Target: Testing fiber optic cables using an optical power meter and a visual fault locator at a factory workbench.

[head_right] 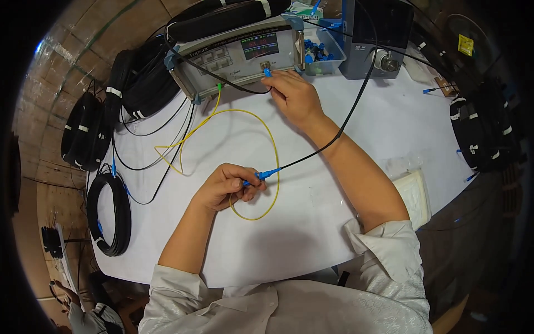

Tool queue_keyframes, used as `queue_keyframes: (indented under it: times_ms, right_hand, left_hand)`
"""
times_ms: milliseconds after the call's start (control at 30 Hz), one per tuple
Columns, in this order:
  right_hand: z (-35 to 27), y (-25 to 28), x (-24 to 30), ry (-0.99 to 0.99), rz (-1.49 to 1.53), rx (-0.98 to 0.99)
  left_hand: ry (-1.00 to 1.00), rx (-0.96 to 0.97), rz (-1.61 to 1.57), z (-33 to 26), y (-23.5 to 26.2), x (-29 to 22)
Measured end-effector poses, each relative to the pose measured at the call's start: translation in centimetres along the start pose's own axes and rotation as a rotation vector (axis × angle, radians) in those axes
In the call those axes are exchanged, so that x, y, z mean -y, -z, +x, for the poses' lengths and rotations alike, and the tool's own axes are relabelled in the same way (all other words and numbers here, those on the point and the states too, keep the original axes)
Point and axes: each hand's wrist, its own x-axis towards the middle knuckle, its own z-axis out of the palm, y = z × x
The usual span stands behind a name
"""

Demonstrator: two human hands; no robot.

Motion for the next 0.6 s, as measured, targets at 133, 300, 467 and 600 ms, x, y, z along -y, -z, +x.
queue_keyframes:
  times_ms: [133, 300, 467, 600]
  right_hand:
    - [0.2, 0.0, 0.5, -0.013, -0.011, -0.001]
    - [0.1, -0.2, 0.3, -0.066, 0.007, 0.0]
    - [0.4, 0.0, 1.0, -0.098, -0.026, 0.02]
    - [1.0, 0.1, 1.9, -0.239, 0.009, 0.085]
  left_hand:
    - [0.0, 0.001, 0.006, 0.0, -0.1, -0.1]
    - [0.002, 0.017, 0.005, 0.1, -0.1, -0.1]
    - [0.015, 0.009, 0.024, 0.0, -0.1, -0.3]
    - [0.026, 0.002, 0.024, -0.3, -0.2, -0.5]
